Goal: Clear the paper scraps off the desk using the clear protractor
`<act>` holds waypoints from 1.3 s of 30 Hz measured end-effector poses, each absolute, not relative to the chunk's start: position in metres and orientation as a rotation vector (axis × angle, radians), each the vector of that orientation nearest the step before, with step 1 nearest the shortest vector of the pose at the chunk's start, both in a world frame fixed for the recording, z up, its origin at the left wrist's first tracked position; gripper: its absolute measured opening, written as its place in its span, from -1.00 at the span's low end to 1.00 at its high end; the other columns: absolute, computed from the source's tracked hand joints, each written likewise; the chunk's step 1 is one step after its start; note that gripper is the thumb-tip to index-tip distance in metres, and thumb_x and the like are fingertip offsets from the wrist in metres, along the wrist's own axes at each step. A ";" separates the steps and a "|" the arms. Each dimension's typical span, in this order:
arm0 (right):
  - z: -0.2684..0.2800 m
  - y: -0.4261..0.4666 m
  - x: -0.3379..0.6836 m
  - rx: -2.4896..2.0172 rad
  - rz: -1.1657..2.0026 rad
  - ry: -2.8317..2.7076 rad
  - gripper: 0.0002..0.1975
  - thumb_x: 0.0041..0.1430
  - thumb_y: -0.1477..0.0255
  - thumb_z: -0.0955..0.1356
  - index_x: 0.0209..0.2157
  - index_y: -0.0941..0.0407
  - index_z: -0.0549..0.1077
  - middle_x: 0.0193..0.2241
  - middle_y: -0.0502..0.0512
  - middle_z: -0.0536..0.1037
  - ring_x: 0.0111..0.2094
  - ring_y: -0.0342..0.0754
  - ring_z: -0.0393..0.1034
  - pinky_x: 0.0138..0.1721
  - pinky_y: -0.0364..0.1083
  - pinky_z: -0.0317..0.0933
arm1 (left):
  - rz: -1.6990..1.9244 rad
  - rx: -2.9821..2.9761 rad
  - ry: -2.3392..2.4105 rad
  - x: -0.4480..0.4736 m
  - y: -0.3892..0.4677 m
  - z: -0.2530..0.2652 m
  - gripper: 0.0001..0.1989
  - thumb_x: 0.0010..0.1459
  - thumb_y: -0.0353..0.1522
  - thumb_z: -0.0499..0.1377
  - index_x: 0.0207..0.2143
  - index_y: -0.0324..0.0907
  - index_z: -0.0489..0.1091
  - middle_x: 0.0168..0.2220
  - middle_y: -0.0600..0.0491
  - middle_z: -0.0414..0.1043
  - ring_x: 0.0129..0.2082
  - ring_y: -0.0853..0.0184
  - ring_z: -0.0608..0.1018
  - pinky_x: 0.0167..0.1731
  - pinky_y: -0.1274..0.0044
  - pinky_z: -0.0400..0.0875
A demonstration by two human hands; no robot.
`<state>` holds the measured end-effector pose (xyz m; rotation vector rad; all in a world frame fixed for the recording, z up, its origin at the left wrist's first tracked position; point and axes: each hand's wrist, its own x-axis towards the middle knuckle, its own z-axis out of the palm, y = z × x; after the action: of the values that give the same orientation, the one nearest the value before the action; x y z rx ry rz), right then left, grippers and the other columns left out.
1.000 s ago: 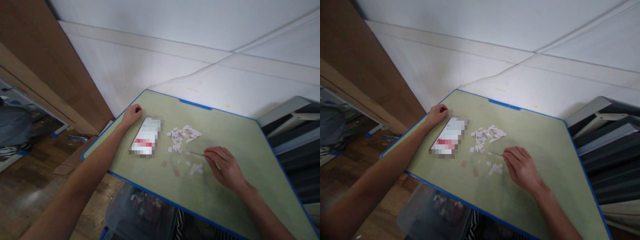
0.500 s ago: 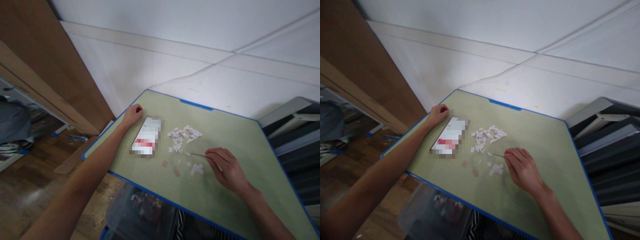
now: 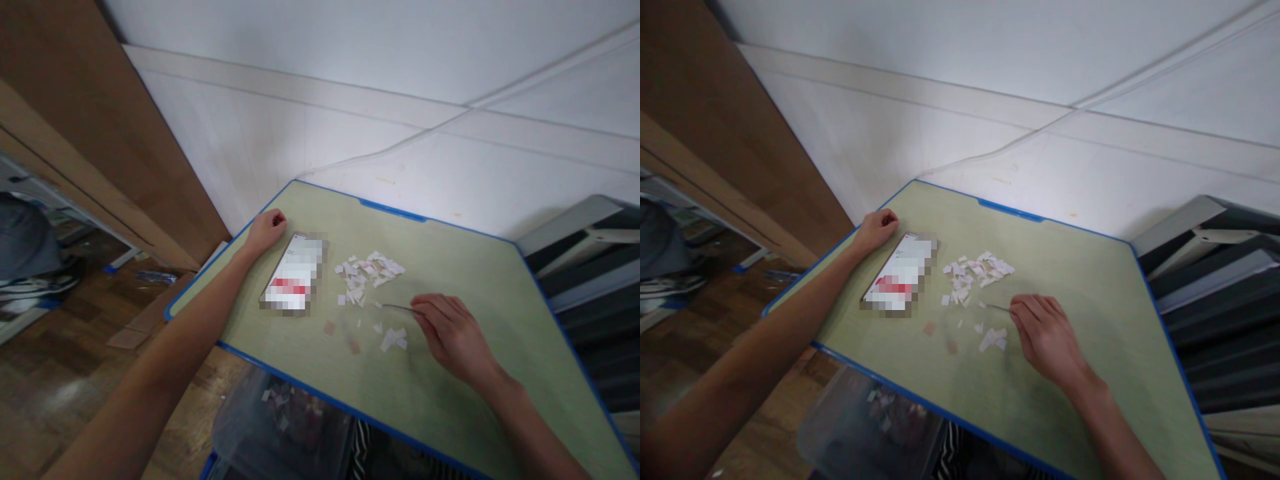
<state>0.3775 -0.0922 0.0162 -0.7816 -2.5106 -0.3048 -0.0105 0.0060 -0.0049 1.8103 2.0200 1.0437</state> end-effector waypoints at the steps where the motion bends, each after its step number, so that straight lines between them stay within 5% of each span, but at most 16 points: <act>1: 0.016 -0.092 0.378 -0.815 -0.312 -2.500 -0.86 0.30 0.57 0.22 -0.31 0.17 0.38 -0.36 0.20 0.55 -0.35 0.03 0.44 -0.29 -0.01 0.26 | 1.042 1.808 2.023 -0.010 0.006 -0.005 -0.94 -0.04 -0.36 0.03 -0.51 -0.15 0.24 -0.51 0.07 0.33 -0.47 0.34 0.34 -0.37 0.48 0.23; 7: 0.015 -0.091 0.379 -0.795 -0.073 -2.524 -0.85 0.32 0.54 0.21 -0.27 0.14 0.39 -0.34 0.15 0.56 -0.32 -0.02 0.46 -0.28 -0.06 0.30 | 1.026 1.811 2.037 -0.010 0.005 -0.003 -0.94 -0.03 -0.37 0.04 -0.52 -0.15 0.24 -0.50 0.06 0.35 -0.47 0.35 0.34 -0.36 0.48 0.25; 11: 0.016 -0.092 0.380 -0.898 -0.277 -2.465 -0.84 0.31 0.53 0.21 -0.31 0.13 0.41 -0.37 0.17 0.57 -0.36 0.04 0.45 -0.31 0.00 0.27 | 1.018 1.824 2.042 -0.011 0.005 -0.004 -0.93 -0.02 -0.37 0.05 -0.52 -0.15 0.26 -0.50 0.06 0.38 -0.47 0.35 0.34 -0.36 0.48 0.26; 16: 0.019 -0.096 0.378 -0.782 -0.071 -2.564 -0.83 0.33 0.53 0.19 -0.27 0.11 0.39 -0.34 0.12 0.58 -0.33 -0.02 0.47 -0.27 -0.05 0.29 | 1.015 1.809 2.052 -0.009 0.005 -0.003 -0.93 -0.02 -0.40 0.05 -0.52 -0.18 0.29 -0.49 0.05 0.38 -0.46 0.35 0.35 -0.35 0.48 0.25; 20: 0.020 -0.095 0.379 -0.874 -0.249 -2.499 -0.85 0.32 0.53 0.21 -0.30 0.12 0.37 -0.38 0.15 0.57 -0.34 0.04 0.46 -0.28 0.01 0.27 | 1.016 1.796 2.053 -0.008 0.004 -0.002 -0.93 -0.01 -0.41 0.06 -0.52 -0.18 0.28 -0.51 0.06 0.35 -0.47 0.35 0.35 -0.36 0.48 0.24; 39: 0.015 -0.094 0.379 -0.848 -0.179 -2.484 -0.85 0.30 0.53 0.22 -0.31 0.12 0.40 -0.39 0.12 0.57 -0.34 0.02 0.48 -0.25 -0.01 0.26 | 1.019 1.802 2.048 -0.008 0.003 -0.002 -0.94 -0.01 -0.40 0.05 -0.52 -0.15 0.25 -0.52 0.08 0.35 -0.48 0.35 0.36 -0.37 0.48 0.26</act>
<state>0.3786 -0.0941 0.0148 -0.8477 -2.4838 -0.1789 -0.0083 0.0034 -0.0021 1.8020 2.0482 1.0192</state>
